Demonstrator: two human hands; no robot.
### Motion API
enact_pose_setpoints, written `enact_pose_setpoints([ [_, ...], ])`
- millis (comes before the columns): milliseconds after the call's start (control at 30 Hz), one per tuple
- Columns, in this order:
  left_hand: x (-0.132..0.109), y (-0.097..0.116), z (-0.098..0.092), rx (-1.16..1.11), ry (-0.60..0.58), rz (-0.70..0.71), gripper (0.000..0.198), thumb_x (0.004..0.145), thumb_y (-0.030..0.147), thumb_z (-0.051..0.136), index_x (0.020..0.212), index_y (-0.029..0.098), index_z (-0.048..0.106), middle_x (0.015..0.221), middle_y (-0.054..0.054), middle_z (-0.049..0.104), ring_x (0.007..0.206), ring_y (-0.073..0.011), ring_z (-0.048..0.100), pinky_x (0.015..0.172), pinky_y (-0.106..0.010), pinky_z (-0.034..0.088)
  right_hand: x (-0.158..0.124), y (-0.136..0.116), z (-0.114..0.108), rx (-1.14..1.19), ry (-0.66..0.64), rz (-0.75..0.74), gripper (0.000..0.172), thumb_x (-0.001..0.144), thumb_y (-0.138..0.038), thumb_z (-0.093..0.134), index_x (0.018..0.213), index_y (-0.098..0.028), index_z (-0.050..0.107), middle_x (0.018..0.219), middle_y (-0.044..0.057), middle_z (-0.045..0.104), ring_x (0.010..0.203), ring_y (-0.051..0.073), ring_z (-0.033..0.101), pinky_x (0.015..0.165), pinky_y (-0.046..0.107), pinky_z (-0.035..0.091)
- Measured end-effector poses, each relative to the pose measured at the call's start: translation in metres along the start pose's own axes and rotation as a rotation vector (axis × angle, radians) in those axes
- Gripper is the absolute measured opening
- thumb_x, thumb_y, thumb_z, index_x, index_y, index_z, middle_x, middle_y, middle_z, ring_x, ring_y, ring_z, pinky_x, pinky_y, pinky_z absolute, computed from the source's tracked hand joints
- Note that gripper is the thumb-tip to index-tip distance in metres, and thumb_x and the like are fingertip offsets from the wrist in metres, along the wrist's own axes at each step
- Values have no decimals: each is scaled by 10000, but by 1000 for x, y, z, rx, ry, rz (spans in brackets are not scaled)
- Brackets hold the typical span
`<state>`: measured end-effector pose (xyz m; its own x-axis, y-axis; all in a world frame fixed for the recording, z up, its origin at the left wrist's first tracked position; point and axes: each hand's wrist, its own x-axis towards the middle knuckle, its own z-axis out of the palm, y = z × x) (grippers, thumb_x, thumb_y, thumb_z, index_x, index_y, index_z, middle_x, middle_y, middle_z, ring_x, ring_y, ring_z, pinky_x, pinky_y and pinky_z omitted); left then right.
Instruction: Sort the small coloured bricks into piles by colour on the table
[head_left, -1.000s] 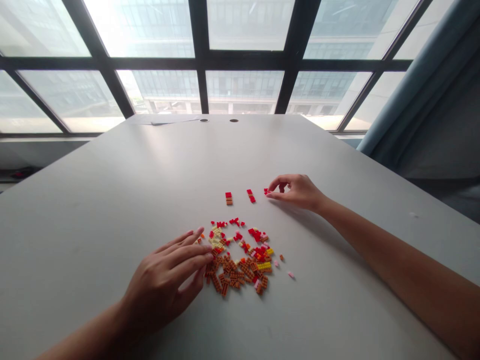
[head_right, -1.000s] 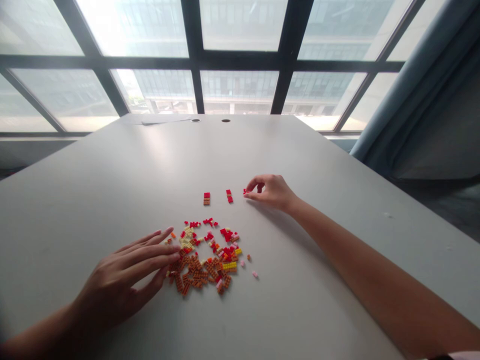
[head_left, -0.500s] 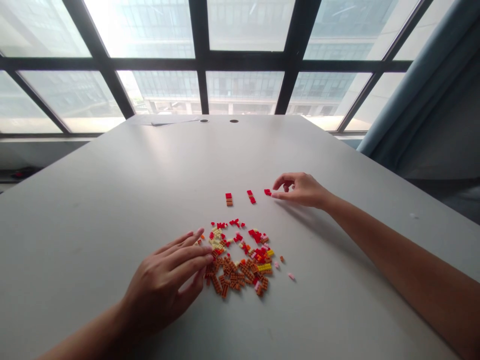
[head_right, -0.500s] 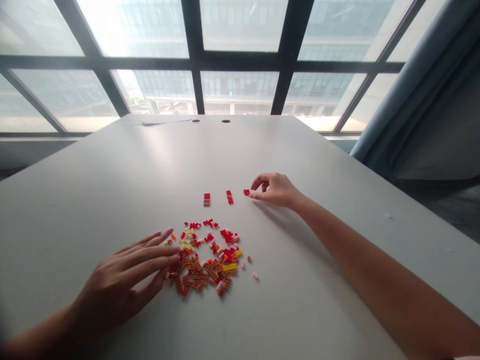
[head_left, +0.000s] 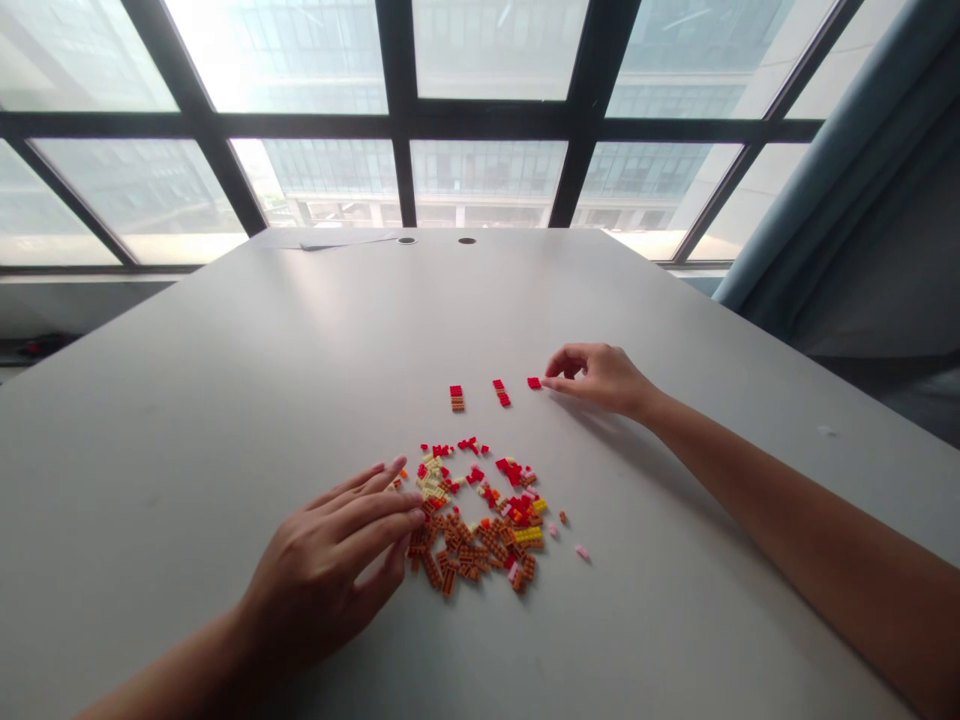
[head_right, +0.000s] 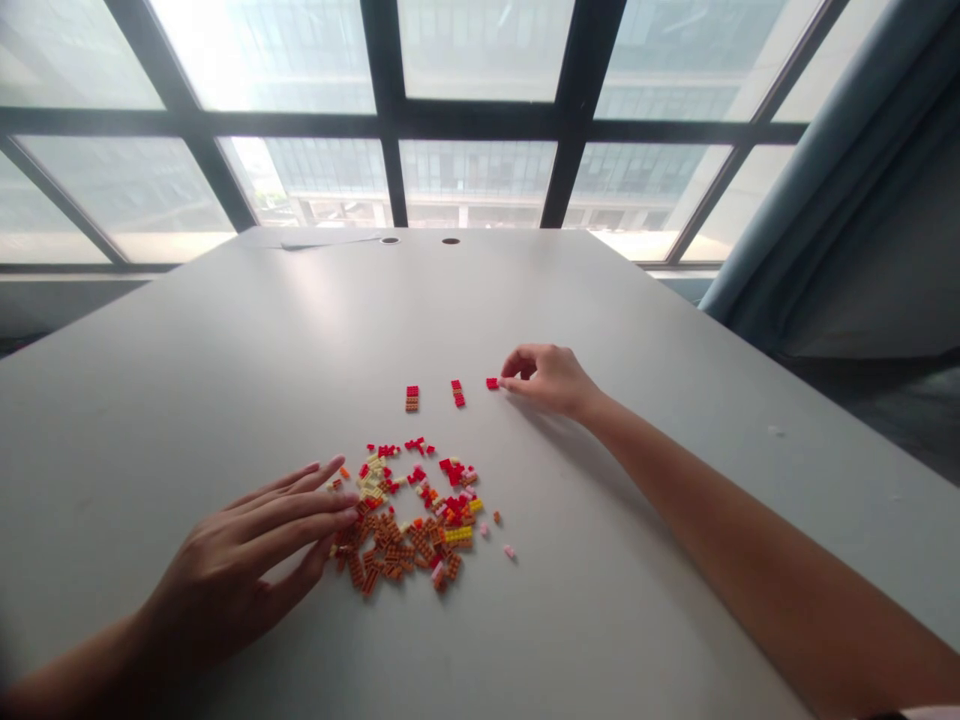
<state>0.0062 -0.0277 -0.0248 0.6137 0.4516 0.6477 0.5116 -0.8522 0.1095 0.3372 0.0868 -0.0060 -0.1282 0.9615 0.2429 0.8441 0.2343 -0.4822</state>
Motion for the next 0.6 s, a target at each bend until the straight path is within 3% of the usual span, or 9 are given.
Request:
enact_pose_setpoints([
  [133,1,0,-1,0,2,6,208,799,94,602,981,175,661,993,-36,737,1093,-197,632,996,-304,504,-1,-15,-14,136,-23,-34,225,693,-395,665,749,-177,672,741,48,695,666,162,612,606,284,469],
  [200,1,0,-1,4,-6,11,204,804,93,598,982,172,658,993,-37,737,1094,-195,631,995,-308,505,-6,-31,-20,228,-168,-131,234,708,-390,671,793,-172,681,772,49,703,679,154,613,604,269,472],
  [333,2,1,-1,8,-14,9,206,809,93,592,987,173,659,984,-34,739,1097,-198,630,986,-309,512,-25,-67,-21,220,-583,-409,105,771,-261,651,813,-188,714,749,9,701,656,111,596,629,227,469],
  [467,1,1,-1,9,-4,7,208,802,99,604,984,181,663,987,-31,739,1084,-197,637,985,-307,513,-38,-86,-11,56,-626,-501,98,765,-115,651,769,-174,730,715,11,679,625,97,573,619,209,447],
  [600,0,0,-1,12,-5,5,213,800,101,608,988,184,663,1004,-31,736,1086,-200,636,992,-319,508,-38,-86,-6,5,-649,-513,100,751,-106,679,794,-177,734,746,14,672,632,95,573,602,197,438],
])
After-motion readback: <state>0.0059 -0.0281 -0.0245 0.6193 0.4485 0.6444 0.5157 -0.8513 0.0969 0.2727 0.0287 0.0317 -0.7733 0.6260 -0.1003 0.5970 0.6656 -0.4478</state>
